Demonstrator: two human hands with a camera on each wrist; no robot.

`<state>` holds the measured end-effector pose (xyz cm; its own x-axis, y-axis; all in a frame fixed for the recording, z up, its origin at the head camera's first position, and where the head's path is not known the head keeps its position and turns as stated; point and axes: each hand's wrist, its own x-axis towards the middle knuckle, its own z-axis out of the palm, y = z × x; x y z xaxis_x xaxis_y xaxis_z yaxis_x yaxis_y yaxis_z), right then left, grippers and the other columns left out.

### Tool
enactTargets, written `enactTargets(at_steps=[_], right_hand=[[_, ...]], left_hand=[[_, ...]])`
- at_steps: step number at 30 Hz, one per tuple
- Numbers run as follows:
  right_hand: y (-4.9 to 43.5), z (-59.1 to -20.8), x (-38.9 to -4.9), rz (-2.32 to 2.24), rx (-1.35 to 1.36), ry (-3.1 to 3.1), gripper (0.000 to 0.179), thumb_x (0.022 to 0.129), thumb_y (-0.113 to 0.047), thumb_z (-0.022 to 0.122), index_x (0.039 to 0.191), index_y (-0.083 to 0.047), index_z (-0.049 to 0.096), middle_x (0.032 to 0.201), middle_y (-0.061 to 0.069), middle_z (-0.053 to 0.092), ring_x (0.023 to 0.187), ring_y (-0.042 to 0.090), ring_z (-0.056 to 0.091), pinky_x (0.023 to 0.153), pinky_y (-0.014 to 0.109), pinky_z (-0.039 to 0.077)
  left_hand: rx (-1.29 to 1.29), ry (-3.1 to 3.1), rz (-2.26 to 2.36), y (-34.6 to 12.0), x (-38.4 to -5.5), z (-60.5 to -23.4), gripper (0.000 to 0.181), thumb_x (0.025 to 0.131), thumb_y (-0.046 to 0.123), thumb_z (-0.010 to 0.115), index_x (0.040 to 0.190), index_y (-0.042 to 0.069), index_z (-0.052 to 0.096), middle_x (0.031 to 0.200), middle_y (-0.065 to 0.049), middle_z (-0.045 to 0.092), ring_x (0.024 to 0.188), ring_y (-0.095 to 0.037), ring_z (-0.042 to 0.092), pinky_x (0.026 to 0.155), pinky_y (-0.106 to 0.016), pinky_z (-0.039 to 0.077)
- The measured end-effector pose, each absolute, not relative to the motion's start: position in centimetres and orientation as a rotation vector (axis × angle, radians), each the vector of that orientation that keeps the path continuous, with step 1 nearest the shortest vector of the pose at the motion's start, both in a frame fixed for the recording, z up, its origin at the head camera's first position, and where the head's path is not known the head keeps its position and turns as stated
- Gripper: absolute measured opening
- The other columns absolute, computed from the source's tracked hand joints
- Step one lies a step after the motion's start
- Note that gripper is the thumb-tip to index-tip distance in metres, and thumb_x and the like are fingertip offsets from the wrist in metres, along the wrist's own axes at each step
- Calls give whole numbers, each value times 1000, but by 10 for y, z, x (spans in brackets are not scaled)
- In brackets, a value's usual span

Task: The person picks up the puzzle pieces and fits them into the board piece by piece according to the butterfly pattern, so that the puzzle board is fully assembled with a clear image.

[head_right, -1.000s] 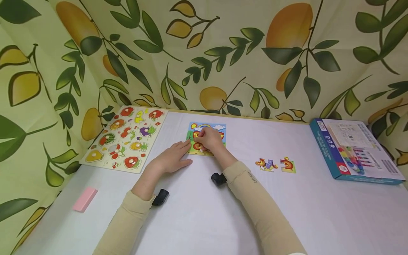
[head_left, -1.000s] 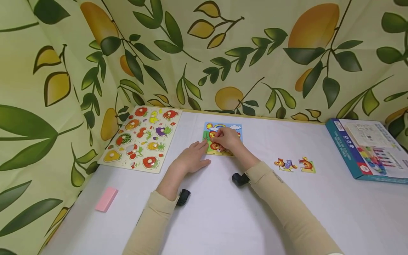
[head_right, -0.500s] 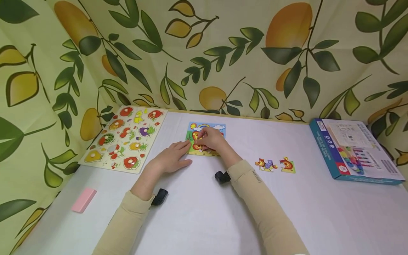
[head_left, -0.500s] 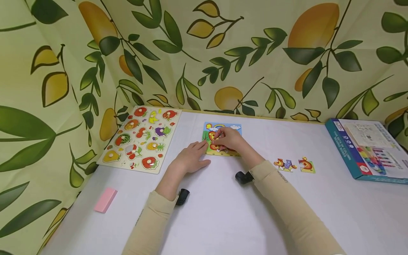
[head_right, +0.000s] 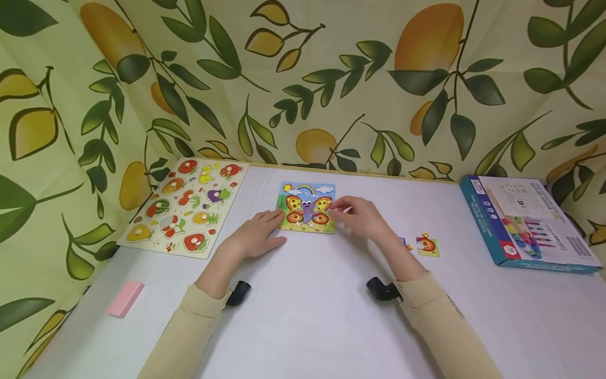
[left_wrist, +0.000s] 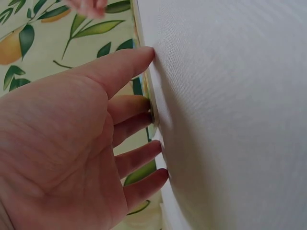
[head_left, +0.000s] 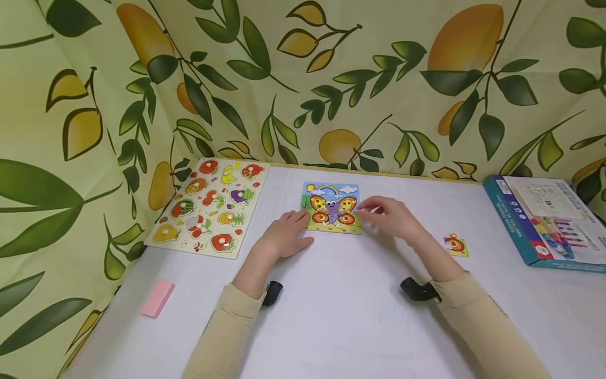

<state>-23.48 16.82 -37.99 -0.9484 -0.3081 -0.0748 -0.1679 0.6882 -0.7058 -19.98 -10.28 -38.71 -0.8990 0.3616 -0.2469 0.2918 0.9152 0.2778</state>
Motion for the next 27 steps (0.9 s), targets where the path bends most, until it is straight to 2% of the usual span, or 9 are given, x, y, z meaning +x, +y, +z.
enactTargets(at_steps=[7,11,15,18,22,27], right_hand=[[259,-373,-203,-848,-288,2775,49,89,-39,70,123,-5,62,113,17,59,92,28,51,63,32,47],[280,-379,-194,-757,-304,2769,53,83,-38,78,121,-4,64,108,15,58,93,28,48,68,32,43],[287,-385,-191,-749,-349,2756,50,80,-33,81,115,-2,65,92,9,53,89,27,46,66,34,37],[287,-386,-191,-753,-340,2751,47,80,-30,81,111,-1,60,88,7,51,85,25,46,64,32,38],[283,-385,-192,-749,-342,2761,41,83,-28,79,106,-5,56,87,5,54,82,23,48,65,30,40],[259,-386,-196,-951,-362,2762,33,89,-28,73,109,-6,62,91,7,63,77,22,54,61,28,46]], left_hand=[[468,2805,366,-107,-199,-388,68,97,42,58,153,12,34,159,-4,27,145,-31,22,114,-50,26],[465,2793,402,-110,-198,-387,68,97,41,59,153,12,34,159,-4,27,145,-31,22,114,-51,26],[477,2787,424,-111,-198,-386,67,97,41,59,152,12,34,159,-3,26,145,-31,21,114,-51,25],[485,2790,428,-110,-199,-387,67,97,41,59,152,12,35,159,-3,26,146,-31,21,114,-51,25],[483,2796,431,-109,-200,-388,67,96,42,59,152,13,36,159,-2,27,145,-31,22,114,-49,26],[479,2782,458,-104,-200,-387,66,96,41,60,152,13,36,159,-2,28,146,-30,21,115,-49,24]])
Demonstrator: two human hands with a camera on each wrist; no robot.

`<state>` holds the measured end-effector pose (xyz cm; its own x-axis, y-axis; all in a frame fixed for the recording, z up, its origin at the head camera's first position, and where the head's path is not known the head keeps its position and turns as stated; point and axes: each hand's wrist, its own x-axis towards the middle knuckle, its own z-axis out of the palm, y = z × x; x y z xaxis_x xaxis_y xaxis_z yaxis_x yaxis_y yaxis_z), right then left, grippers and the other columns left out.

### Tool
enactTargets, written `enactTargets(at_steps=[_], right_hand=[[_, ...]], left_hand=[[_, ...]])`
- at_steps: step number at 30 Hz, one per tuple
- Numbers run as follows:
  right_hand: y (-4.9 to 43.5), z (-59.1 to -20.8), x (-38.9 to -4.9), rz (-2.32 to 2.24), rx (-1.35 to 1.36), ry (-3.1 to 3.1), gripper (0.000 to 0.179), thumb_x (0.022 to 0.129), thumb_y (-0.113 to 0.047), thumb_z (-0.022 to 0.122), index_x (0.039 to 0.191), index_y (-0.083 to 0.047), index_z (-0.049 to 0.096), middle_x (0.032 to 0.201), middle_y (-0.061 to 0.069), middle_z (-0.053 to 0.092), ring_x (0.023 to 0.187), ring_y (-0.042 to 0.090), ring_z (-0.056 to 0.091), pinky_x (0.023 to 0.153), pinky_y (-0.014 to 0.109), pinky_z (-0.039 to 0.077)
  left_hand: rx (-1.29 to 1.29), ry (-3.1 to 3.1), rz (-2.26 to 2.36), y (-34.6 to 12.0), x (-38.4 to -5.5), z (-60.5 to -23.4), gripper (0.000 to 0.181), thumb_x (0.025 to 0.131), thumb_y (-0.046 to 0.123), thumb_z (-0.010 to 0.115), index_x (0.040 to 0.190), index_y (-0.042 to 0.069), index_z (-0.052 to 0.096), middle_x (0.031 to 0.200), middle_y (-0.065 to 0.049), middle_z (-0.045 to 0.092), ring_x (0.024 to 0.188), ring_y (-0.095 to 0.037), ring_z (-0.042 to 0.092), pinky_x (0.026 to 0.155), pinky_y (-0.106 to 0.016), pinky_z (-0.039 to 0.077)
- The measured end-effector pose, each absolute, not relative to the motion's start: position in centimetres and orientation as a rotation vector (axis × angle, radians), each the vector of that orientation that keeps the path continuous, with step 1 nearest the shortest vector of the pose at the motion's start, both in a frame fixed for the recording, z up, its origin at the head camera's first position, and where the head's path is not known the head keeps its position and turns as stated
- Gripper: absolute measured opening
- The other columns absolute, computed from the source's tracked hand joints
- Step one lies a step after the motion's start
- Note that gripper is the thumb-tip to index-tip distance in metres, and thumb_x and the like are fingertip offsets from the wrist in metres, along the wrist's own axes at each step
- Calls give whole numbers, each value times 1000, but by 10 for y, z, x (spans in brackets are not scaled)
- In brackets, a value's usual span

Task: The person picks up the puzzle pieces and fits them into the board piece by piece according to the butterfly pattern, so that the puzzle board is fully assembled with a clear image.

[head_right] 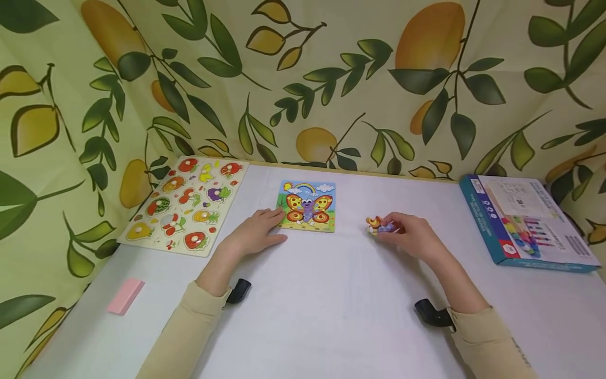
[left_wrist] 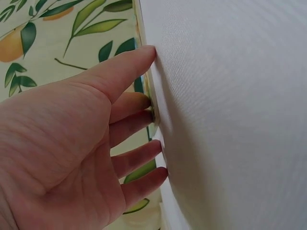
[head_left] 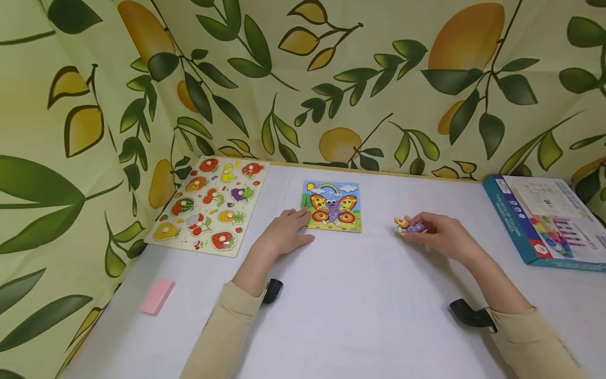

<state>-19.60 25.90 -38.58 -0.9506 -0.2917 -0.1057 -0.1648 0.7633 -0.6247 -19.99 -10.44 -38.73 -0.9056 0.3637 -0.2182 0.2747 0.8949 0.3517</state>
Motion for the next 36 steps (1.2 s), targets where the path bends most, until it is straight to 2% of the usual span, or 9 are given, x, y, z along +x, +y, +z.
enactTargets(at_steps=[4,8,10,15,19,28,36], right_hand=[[225,-389,-206,-1144,-366,2636,34,93,-28,68,118,-5,62,84,8,65,68,21,57,57,27,47],[189,-393,-220,-1205,-439,2516,38,98,-24,60,132,-6,58,75,8,62,66,21,56,60,28,46],[173,-394,-226,-1248,-443,2481,41,98,-23,60,135,-5,56,77,8,61,66,20,57,62,29,47],[143,-399,-241,-1431,-298,2417,40,92,-23,70,124,-3,57,83,7,66,69,17,61,65,26,51],[130,-402,-249,-1504,-167,2380,38,89,-26,74,117,-5,59,79,5,66,68,14,61,65,23,54],[117,-403,-253,-1525,-84,2343,37,91,-25,72,119,-4,60,78,4,62,61,11,61,62,20,54],[112,-407,-254,-1519,-135,2355,36,90,-22,72,118,-1,59,80,6,63,62,11,63,63,21,56]], left_hand=[[490,2770,461,-102,-200,-387,65,96,40,60,152,16,36,159,-3,27,146,-31,20,115,-50,24],[519,2773,435,-102,-201,-387,62,97,39,59,152,21,37,159,-5,27,146,-33,21,114,-51,25],[524,2774,433,-102,-201,-387,62,97,38,59,152,22,37,159,-5,27,145,-33,21,114,-52,25],[521,2770,448,-102,-202,-388,60,97,38,60,151,22,39,158,-6,28,145,-33,22,114,-52,25],[524,2772,437,-101,-202,-388,59,96,38,60,150,22,41,158,-6,29,145,-33,23,113,-52,27],[518,2780,422,-102,-203,-388,59,96,39,61,150,23,42,158,-5,30,144,-33,24,113,-51,28],[515,2787,423,-103,-202,-388,59,96,39,61,150,22,42,158,-5,30,144,-33,25,113,-51,28]])
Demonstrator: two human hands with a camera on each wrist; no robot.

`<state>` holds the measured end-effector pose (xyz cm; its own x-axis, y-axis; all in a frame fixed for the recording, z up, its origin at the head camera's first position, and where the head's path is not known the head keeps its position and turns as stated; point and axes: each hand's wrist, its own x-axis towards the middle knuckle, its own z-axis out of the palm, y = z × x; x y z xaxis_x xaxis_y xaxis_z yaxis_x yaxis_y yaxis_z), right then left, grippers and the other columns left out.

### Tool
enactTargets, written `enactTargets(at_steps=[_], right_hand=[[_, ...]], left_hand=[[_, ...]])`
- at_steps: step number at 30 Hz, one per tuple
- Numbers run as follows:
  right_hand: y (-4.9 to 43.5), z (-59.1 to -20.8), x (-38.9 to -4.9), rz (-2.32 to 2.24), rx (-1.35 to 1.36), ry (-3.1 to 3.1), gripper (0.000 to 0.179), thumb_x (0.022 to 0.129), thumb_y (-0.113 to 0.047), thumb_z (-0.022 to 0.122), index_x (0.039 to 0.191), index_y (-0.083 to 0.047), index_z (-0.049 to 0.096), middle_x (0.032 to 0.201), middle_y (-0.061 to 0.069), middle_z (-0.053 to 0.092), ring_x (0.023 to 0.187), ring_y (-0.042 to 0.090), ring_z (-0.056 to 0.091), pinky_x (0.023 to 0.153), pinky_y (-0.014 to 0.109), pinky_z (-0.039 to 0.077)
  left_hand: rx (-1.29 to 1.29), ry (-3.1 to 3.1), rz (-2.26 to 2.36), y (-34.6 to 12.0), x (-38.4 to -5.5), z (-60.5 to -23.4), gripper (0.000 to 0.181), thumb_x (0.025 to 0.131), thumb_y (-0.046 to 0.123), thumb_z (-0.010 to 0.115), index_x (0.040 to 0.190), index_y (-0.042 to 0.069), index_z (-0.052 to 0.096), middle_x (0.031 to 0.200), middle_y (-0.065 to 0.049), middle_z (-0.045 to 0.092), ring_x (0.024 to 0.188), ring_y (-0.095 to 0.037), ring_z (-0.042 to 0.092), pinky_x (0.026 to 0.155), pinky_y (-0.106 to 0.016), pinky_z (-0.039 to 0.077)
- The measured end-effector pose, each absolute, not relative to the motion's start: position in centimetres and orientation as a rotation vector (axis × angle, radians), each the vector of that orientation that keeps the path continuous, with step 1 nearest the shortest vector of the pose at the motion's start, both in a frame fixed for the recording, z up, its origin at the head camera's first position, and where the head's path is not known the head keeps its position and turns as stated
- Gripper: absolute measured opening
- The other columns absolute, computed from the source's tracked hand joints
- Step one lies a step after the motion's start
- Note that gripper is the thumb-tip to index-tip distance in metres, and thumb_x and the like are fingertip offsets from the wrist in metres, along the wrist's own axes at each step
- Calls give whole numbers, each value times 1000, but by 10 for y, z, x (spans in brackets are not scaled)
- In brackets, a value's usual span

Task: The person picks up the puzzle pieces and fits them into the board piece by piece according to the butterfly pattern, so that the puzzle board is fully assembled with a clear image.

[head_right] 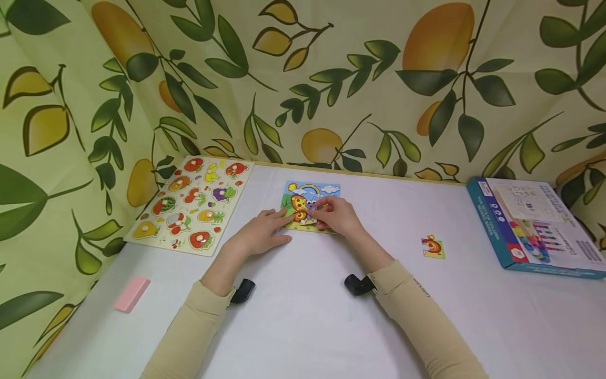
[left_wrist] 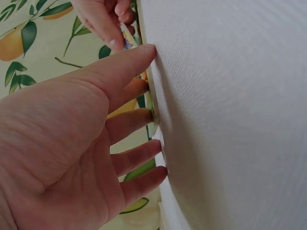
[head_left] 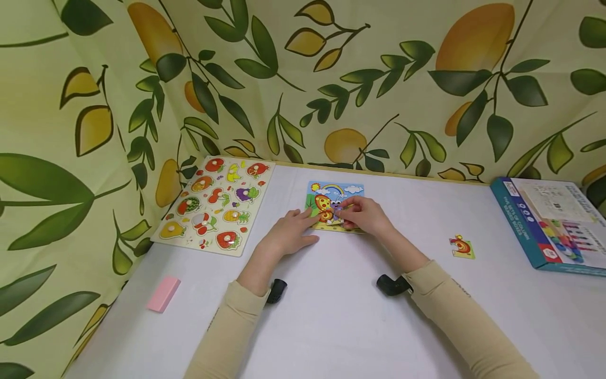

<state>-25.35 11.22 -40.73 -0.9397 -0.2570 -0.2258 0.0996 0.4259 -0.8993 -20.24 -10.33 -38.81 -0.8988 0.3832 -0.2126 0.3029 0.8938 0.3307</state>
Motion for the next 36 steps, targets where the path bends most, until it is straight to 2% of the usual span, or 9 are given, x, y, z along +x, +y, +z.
enactTargets(at_steps=[15,22,36], right_hand=[[111,-408,-253,-1366,-207,2508,31,90,-22,73,111,-4,60,79,8,64,58,13,64,56,23,55],[111,-410,-253,-1339,-206,2531,30,88,-23,74,108,-5,60,78,7,65,57,13,64,55,24,55],[110,-407,-252,-1299,-249,2600,27,87,-20,76,102,-3,61,80,7,60,59,13,61,55,24,54]], left_hand=[[552,2777,341,-103,-200,-387,60,99,40,55,153,28,33,160,-5,26,144,-35,23,112,-53,28],[570,2781,273,-100,-199,-385,57,101,39,51,153,26,33,160,-8,23,144,-37,22,113,-53,27],[582,2801,239,-100,-199,-387,56,100,40,51,152,25,36,160,-9,24,143,-36,24,112,-52,29]])
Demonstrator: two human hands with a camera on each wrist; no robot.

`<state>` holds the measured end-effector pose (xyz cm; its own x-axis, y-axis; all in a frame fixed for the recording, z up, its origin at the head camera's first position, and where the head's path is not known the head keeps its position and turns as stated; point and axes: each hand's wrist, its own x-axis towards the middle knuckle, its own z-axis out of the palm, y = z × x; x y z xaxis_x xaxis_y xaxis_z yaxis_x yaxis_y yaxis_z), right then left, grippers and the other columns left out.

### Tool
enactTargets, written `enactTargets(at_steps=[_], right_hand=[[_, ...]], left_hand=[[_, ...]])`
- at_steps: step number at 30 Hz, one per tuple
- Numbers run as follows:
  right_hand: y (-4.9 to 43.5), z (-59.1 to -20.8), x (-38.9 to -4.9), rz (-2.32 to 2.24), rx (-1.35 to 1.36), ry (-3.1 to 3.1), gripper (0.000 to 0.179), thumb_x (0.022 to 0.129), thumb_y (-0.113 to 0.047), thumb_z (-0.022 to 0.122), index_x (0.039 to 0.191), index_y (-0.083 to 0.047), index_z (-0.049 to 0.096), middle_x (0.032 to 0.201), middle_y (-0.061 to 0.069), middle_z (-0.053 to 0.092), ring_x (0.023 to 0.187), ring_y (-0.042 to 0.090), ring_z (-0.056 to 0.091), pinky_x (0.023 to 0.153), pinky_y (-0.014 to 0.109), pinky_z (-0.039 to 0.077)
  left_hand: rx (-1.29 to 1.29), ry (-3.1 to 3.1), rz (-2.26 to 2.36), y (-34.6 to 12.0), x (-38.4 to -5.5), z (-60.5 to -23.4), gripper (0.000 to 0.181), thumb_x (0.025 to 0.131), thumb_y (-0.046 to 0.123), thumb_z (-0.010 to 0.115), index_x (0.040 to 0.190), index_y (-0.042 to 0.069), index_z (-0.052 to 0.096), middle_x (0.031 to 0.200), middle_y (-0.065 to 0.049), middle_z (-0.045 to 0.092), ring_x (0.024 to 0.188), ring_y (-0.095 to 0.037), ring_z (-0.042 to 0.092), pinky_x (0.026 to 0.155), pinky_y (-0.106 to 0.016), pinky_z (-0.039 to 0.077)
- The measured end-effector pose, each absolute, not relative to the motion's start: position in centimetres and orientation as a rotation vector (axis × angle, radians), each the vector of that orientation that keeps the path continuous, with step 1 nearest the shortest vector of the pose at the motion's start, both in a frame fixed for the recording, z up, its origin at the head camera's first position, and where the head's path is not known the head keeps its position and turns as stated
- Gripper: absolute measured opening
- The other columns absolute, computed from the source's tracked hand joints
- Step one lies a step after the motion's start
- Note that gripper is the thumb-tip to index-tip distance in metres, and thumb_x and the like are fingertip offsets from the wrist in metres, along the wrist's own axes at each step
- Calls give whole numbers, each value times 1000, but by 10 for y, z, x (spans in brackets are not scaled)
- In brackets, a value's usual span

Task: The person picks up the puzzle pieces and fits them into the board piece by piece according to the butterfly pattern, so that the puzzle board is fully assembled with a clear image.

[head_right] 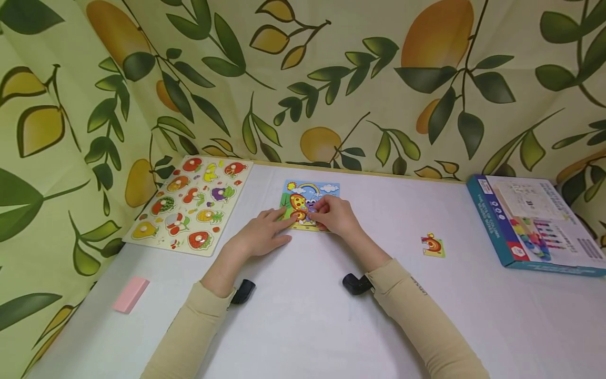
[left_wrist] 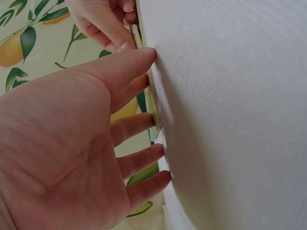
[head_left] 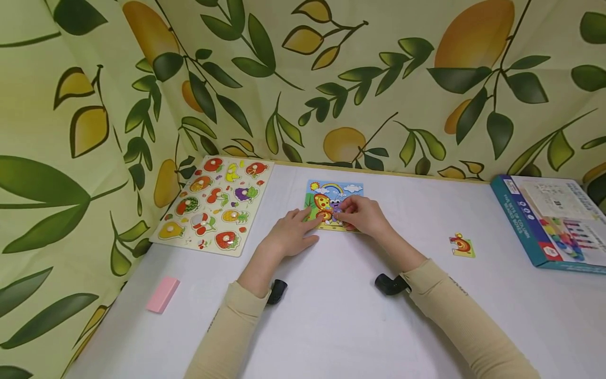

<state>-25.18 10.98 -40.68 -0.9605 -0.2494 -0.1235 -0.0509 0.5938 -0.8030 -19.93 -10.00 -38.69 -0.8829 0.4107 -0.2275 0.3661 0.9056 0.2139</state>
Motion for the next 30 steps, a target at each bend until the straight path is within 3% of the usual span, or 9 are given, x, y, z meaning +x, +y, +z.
enactTargets(at_steps=[30], right_hand=[[109,-409,-253,-1272,-220,2595,30,85,-19,78,101,-4,58,78,6,56,57,9,61,55,21,53]], left_hand=[[543,2800,267,-100,-199,-388,54,100,40,51,151,28,38,160,-7,23,144,-34,22,113,-52,28]])
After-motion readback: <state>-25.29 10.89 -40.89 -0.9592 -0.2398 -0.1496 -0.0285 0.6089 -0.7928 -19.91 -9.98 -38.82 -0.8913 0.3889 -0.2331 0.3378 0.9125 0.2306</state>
